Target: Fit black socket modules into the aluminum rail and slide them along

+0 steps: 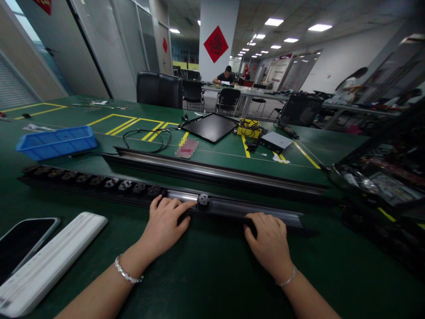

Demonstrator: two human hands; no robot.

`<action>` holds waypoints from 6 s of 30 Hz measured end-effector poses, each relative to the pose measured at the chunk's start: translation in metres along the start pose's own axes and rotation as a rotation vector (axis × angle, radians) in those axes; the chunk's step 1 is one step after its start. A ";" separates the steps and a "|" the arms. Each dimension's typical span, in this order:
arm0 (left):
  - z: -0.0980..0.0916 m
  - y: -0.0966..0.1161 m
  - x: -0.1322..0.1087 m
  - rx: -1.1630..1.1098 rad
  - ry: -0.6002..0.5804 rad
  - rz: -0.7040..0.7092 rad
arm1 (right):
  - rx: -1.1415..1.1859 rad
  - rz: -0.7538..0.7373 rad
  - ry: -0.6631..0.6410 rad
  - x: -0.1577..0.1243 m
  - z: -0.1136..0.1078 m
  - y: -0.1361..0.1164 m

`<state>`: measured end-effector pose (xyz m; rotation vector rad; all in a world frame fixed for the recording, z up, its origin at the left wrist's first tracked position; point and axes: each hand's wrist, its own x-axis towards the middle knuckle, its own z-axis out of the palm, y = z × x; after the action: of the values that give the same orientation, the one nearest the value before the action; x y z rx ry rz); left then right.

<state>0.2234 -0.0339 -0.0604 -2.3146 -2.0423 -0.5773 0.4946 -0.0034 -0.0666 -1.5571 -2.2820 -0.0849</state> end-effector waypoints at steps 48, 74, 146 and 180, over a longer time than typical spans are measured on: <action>0.004 0.016 -0.007 -0.013 -0.036 0.178 | 0.016 0.016 -0.017 0.000 0.000 -0.001; 0.003 0.017 -0.003 -0.107 -0.044 0.146 | 0.043 0.008 0.012 -0.001 0.001 -0.001; 0.014 0.017 0.001 -0.094 0.063 0.163 | 0.020 -0.214 -0.080 0.015 0.014 -0.050; 0.013 0.019 0.002 -0.106 0.031 0.141 | 0.067 -0.204 -0.098 0.016 0.013 -0.049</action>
<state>0.2450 -0.0317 -0.0679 -2.4655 -1.8594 -0.7258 0.4413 -0.0050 -0.0654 -1.3190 -2.4878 0.0139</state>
